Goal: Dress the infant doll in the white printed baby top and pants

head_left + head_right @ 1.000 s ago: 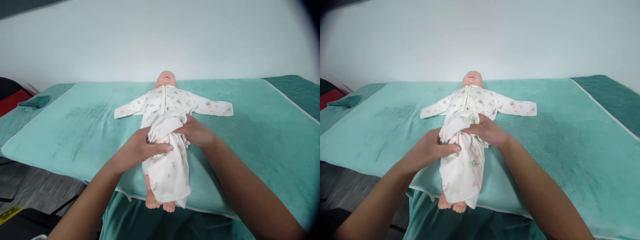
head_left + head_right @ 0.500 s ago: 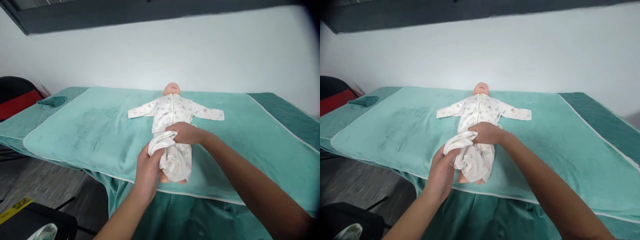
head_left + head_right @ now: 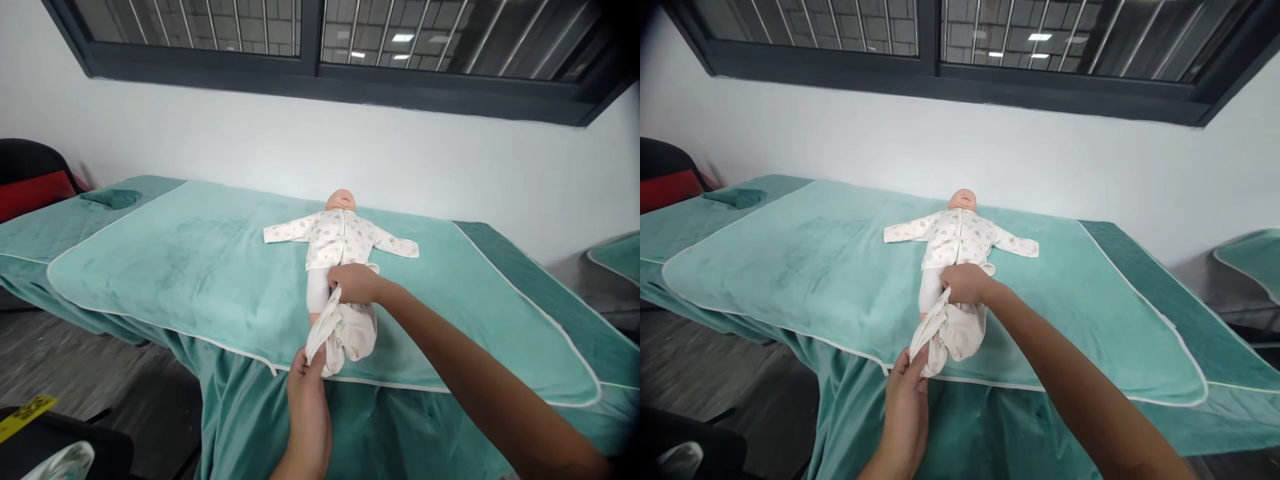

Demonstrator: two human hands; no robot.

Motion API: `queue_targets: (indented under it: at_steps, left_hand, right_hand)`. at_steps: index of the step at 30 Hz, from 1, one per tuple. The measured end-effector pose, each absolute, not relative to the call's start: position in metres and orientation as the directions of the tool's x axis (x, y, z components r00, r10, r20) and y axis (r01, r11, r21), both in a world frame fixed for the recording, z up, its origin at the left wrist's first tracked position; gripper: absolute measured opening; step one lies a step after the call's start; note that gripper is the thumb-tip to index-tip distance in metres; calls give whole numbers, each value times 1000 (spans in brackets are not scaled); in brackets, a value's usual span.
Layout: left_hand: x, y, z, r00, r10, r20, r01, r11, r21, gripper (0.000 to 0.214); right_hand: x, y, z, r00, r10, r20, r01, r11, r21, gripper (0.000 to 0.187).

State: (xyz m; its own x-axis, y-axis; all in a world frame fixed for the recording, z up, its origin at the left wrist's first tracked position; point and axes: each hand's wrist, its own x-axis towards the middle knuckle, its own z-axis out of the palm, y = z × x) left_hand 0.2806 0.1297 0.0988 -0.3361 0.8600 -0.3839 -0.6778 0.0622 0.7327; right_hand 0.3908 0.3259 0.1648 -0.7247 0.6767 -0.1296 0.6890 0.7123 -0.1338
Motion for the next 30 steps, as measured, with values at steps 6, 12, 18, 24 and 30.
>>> queue_targets:
  at_steps: [6, 12, 18, 24, 30]
  left_hand:
    - [257, 144, 56, -406, 875, -264, -452, 59, 890, 35]
    - [248, 166, 73, -321, 935, -150, -260, 65, 963, 29]
    - [237, 217, 82, -416, 904, 97, 61, -78, 995, 29]
    - [211, 279, 88, -276, 927, 255, 326, -159, 932, 30]
    - [195, 348, 103, -39, 906, 421, 555, -330, 764, 31]
  right_hand:
    - [394, 323, 157, -729, 680, -74, 681, 711, -178, 11]
    - [397, 321, 149, -696, 718, 34, 682, 674, -283, 7]
    - [398, 321, 149, -635, 770, 63, 699, 608, -376, 7]
    - [398, 321, 150, -602, 797, 52, 725, 572, -384, 7]
    - [398, 326, 148, -560, 827, 50, 739, 526, -422, 8]
